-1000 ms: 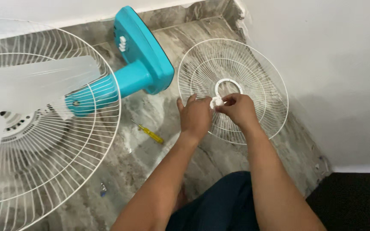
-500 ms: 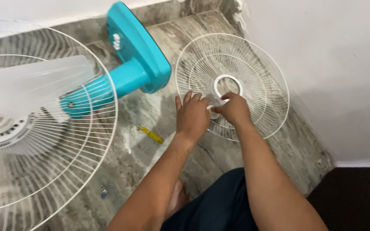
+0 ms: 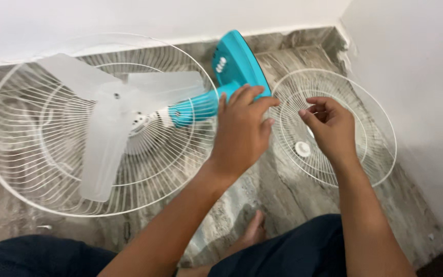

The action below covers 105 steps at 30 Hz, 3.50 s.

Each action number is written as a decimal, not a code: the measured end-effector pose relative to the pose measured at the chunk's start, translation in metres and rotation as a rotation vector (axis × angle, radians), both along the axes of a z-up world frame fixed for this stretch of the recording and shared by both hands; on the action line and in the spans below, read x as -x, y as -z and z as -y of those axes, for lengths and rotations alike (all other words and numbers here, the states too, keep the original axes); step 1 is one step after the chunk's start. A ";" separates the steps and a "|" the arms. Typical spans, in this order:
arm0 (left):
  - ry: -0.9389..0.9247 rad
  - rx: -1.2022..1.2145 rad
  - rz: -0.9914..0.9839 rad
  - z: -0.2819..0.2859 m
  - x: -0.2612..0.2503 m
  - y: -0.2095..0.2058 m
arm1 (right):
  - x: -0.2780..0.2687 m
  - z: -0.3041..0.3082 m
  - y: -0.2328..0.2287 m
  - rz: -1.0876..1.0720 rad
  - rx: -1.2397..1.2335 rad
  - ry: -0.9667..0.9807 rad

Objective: The person disassembles a teal electric fan by removing the front grille, unscrewing the central hub nut, detaching the fan blades, and removing the rear grille. The components are placed on the floor beside the fan base.

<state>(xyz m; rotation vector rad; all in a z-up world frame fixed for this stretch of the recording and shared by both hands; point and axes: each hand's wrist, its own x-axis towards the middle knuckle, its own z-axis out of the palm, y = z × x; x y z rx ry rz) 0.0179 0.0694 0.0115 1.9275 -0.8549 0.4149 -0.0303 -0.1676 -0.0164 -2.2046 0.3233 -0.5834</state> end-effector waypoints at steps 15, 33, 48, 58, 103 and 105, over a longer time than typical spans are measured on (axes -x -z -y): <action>-0.323 -0.113 -0.018 -0.176 -0.057 -0.018 | -0.082 -0.197 -0.056 0.132 -0.054 -0.415; -0.239 -0.083 -0.198 -0.253 -0.110 0.051 | -0.140 -0.299 -0.006 -0.020 0.288 -0.708; -0.271 0.105 -0.459 -0.259 -0.104 0.029 | -0.120 -0.300 0.005 -0.003 0.255 -0.632; -0.537 0.545 -0.392 -0.259 -0.107 0.039 | -0.121 -0.306 0.002 0.015 0.254 -0.568; 0.236 0.861 -1.173 -0.247 -0.105 0.055 | -0.117 -0.304 -0.008 0.029 0.137 -0.564; 0.213 0.837 -1.211 -0.247 -0.106 0.056 | -0.118 -0.304 -0.008 0.030 0.159 -0.561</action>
